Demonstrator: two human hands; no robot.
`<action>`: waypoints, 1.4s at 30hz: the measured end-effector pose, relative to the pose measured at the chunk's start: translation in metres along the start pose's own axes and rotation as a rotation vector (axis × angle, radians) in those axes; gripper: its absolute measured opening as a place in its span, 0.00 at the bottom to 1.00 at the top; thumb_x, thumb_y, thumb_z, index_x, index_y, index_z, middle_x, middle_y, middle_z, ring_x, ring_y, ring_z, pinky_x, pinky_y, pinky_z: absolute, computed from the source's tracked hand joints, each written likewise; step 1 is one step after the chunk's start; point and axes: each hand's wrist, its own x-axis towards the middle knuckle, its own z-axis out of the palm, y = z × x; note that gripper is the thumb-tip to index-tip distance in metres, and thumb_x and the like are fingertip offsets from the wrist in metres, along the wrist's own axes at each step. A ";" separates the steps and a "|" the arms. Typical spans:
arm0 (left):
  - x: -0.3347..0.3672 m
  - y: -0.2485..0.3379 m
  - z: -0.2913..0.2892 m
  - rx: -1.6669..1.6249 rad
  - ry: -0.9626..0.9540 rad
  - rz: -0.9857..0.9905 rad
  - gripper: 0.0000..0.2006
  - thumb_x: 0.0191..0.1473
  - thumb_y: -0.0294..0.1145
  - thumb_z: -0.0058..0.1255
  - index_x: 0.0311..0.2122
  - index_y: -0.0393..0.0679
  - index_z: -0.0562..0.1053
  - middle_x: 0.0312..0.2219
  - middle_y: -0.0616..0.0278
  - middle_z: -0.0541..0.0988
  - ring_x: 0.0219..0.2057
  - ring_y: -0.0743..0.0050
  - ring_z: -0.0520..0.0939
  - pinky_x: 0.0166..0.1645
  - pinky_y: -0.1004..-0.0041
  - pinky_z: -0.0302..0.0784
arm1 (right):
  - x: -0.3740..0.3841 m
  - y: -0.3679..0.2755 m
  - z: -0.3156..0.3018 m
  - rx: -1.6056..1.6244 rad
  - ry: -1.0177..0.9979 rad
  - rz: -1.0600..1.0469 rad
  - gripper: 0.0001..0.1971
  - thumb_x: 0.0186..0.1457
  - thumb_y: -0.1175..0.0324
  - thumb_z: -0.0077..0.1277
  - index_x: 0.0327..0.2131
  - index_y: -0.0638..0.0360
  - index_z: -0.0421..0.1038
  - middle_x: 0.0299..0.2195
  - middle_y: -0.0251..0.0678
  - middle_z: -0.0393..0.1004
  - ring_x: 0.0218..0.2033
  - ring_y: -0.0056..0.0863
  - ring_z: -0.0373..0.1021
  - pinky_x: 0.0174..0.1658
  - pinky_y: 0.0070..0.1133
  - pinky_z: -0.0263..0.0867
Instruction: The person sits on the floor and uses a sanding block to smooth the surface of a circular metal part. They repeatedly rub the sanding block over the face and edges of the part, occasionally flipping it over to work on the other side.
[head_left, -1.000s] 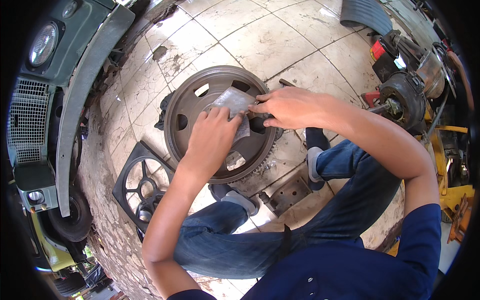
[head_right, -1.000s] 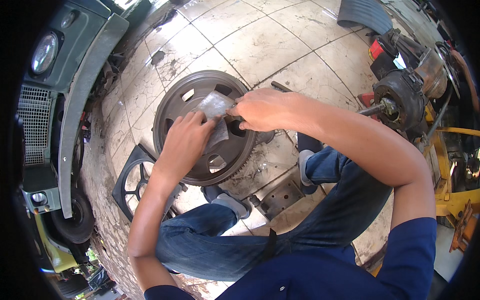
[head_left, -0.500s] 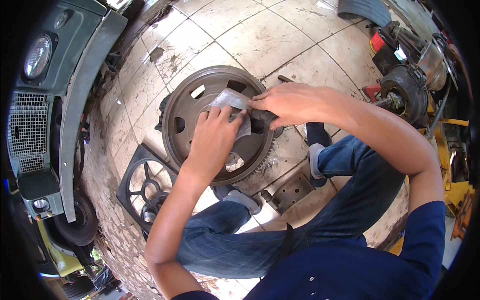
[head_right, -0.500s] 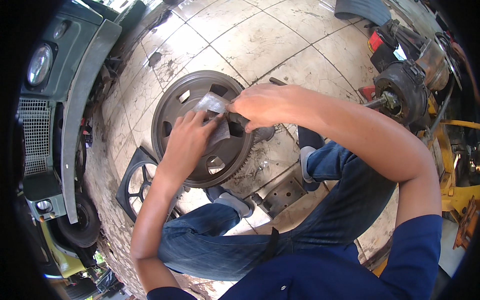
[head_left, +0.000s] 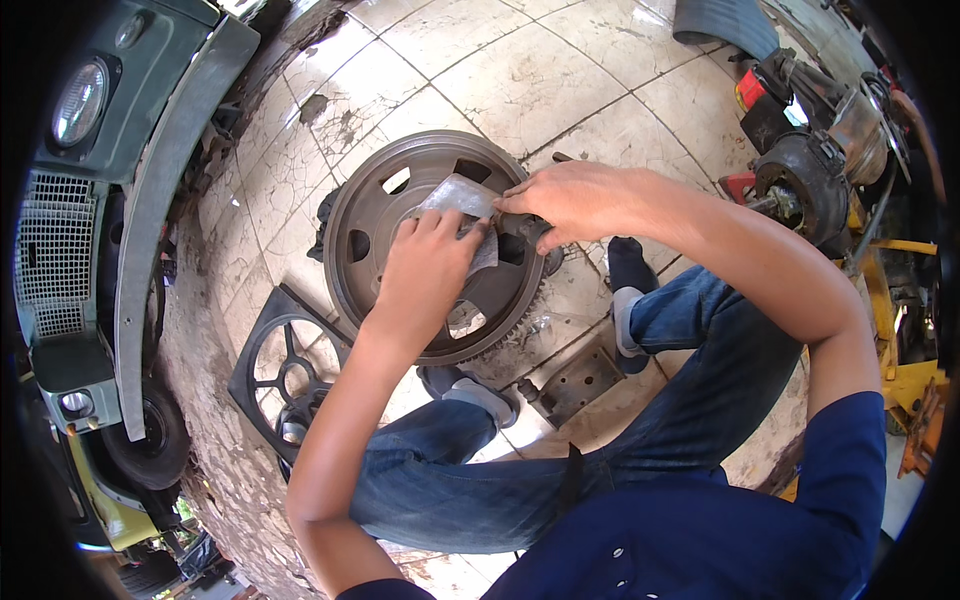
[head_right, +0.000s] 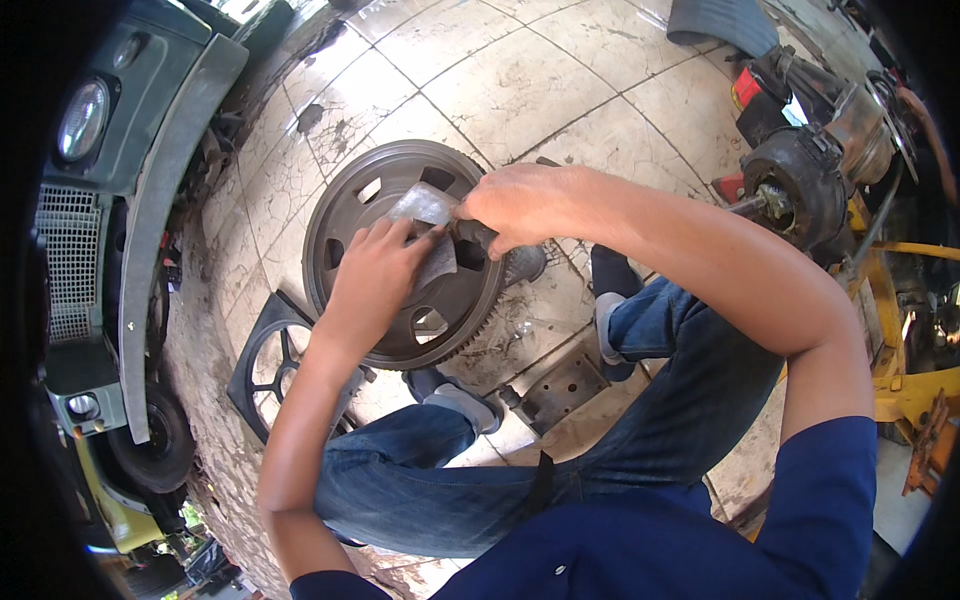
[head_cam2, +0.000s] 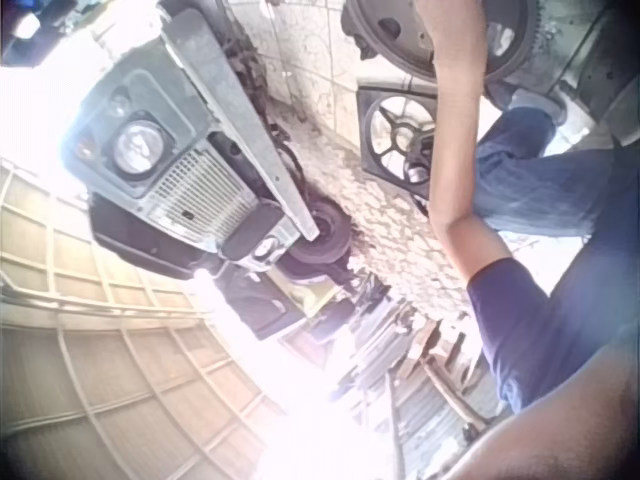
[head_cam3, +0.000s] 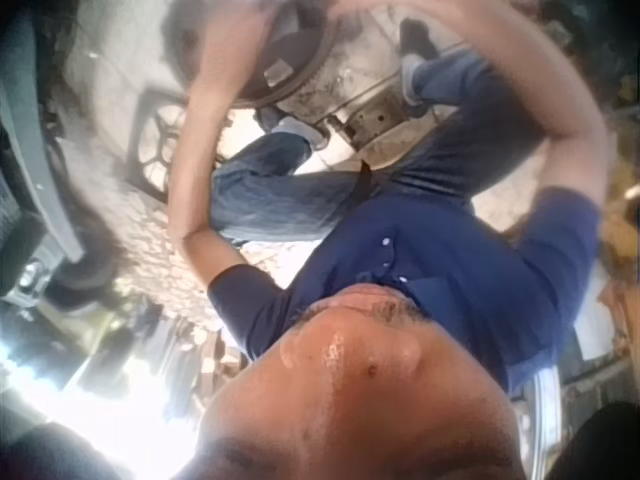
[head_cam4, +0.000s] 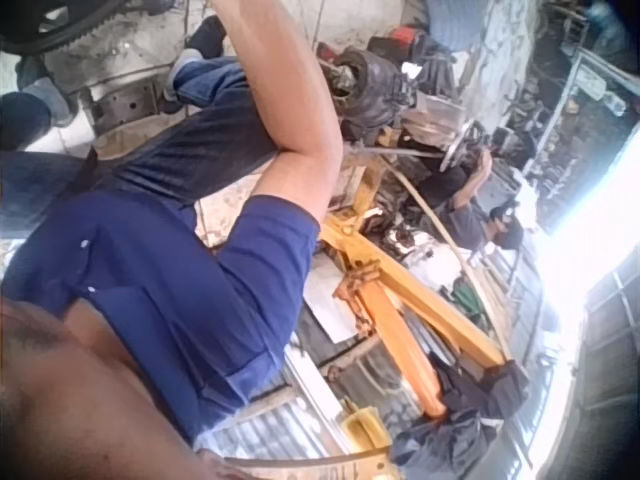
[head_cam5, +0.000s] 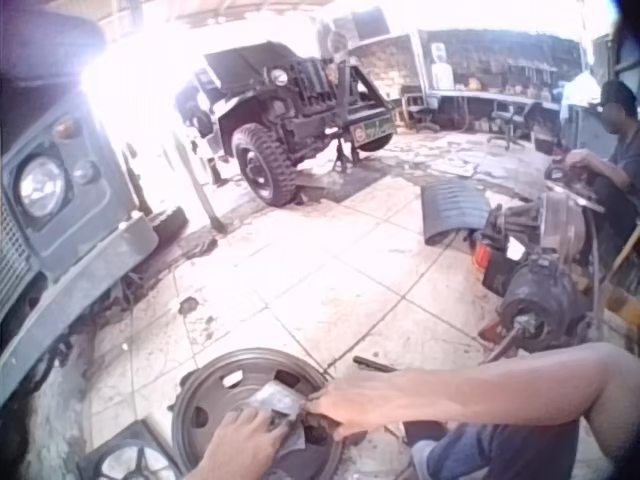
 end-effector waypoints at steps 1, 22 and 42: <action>0.001 0.002 0.001 0.028 -0.017 0.000 0.20 0.53 0.26 0.52 0.53 0.50 0.78 0.37 0.62 0.76 0.42 0.63 0.77 0.46 0.66 0.72 | 0.000 0.000 -0.001 0.006 -0.004 0.005 0.37 0.50 0.66 0.66 0.63 0.64 0.63 0.58 0.43 0.72 0.56 0.43 0.71 0.58 0.34 0.69; -0.009 -0.002 0.003 -0.040 0.030 -0.027 0.20 0.54 0.27 0.52 0.53 0.50 0.77 0.38 0.60 0.76 0.43 0.60 0.77 0.48 0.63 0.74 | -0.002 0.002 0.002 0.068 0.042 -0.013 0.36 0.50 0.65 0.66 0.62 0.61 0.64 0.55 0.51 0.73 0.55 0.48 0.71 0.58 0.36 0.68; -0.022 -0.015 -0.005 -0.349 -0.042 -0.137 0.15 0.59 0.29 0.53 0.51 0.44 0.78 0.37 0.54 0.77 0.41 0.50 0.79 0.46 0.58 0.75 | -0.002 0.010 0.009 0.064 0.075 -0.015 0.38 0.50 0.64 0.65 0.64 0.60 0.63 0.60 0.47 0.69 0.59 0.47 0.68 0.62 0.35 0.65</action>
